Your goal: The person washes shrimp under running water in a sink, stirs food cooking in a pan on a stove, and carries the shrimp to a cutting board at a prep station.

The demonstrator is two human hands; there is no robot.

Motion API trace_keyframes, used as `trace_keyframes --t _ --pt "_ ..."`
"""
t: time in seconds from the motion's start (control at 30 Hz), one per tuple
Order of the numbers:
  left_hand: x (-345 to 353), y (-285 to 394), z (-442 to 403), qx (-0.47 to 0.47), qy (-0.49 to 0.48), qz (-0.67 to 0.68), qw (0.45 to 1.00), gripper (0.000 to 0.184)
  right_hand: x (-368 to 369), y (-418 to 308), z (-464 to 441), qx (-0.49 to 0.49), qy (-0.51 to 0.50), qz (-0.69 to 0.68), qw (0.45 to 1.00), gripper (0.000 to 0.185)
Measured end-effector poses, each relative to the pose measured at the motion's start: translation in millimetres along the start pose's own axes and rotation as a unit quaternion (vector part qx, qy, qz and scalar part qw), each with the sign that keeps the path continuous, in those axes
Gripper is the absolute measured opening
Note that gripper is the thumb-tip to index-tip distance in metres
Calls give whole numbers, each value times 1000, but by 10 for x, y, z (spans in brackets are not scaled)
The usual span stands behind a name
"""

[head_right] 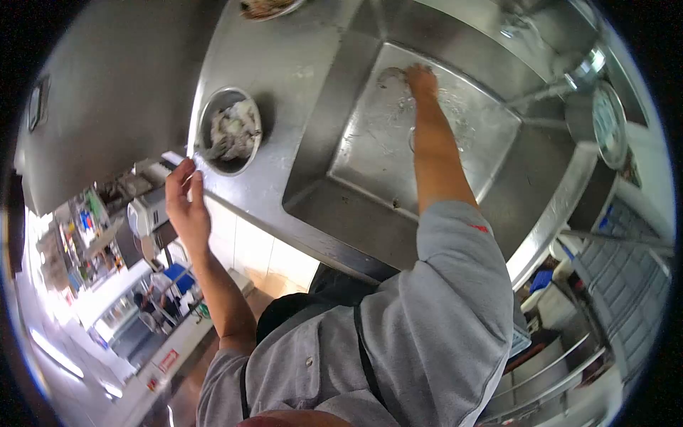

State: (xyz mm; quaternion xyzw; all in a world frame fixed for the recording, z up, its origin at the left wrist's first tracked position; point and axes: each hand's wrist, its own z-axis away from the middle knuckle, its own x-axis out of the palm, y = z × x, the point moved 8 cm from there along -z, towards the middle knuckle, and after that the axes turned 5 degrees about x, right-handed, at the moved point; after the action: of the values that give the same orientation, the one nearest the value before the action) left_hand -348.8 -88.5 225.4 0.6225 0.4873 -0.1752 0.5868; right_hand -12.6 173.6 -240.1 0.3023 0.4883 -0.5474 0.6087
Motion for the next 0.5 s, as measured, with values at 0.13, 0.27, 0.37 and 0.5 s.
trace_keyframes --t 0.13,0.27,0.37,0.5 --pt "198 377 91 59 -27 68 996 24 814 328 162 50 -17 42 998 38" --pt "687 767 168 109 -108 134 979 22 334 402 949 180 -26 -115 977 42" --pt "1288 882 323 92 -181 263 943 22 199 715 1188 219 5 -231 948 42" --pt "2270 1048 487 43 -270 319 908 21 -364 1187 1406 295 140 -317 890 39"
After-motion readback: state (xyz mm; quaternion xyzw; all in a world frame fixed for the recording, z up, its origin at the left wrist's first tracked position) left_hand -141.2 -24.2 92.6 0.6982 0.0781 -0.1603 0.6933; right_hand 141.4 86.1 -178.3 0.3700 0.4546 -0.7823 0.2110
